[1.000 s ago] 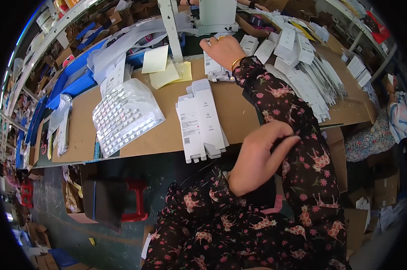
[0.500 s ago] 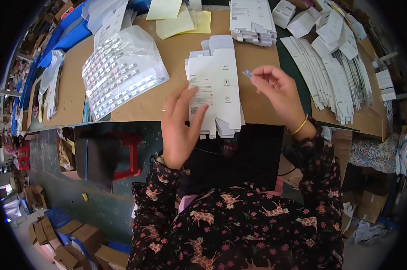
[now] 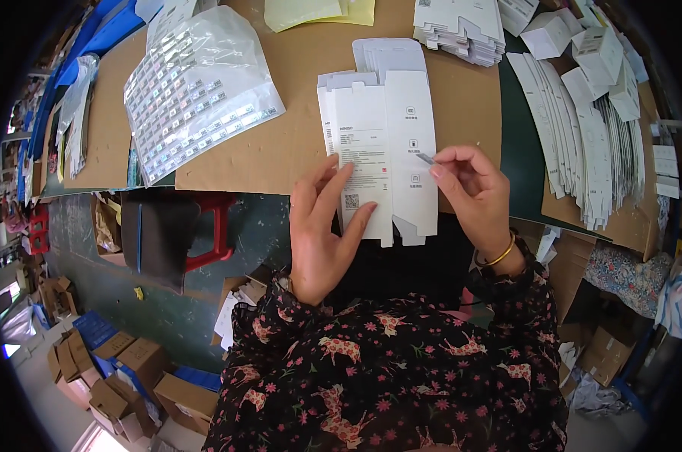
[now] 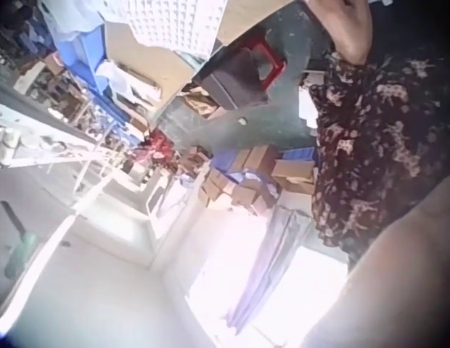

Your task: The person peels stickers from a sheet and applies them to cardboard boxes by hand. After gathering a stack of boxes, the person continues applying stickers to the boxes one at a time.

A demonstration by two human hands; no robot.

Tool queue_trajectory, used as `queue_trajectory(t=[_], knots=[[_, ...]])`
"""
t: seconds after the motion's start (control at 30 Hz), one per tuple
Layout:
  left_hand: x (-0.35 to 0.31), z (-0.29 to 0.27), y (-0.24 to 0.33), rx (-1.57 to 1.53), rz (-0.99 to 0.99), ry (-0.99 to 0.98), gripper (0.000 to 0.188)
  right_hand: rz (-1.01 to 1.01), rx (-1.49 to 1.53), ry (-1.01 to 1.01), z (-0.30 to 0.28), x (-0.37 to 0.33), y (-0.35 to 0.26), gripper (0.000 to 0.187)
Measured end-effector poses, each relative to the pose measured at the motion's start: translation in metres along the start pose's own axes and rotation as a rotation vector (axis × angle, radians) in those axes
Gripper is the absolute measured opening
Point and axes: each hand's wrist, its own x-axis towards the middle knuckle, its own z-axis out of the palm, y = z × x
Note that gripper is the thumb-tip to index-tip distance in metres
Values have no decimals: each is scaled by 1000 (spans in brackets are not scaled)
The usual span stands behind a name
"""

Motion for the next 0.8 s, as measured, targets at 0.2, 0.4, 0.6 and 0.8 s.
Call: queue_trajectory(t=[0.2,0.4,0.6,0.8], knots=[[25,-13,2,157,230,6,41,-253,-413,-104,0,42,-25,9],[40,2,-19,8,212,-14,36,-382,-610,-263,16,81,-18,10],[39,3,-28,-1,285,5,35,-376,-718,-300,20,87,-13,8],[39,2,-29,-13,276,10,35,-350,-682,-314,20,89,-9,7]])
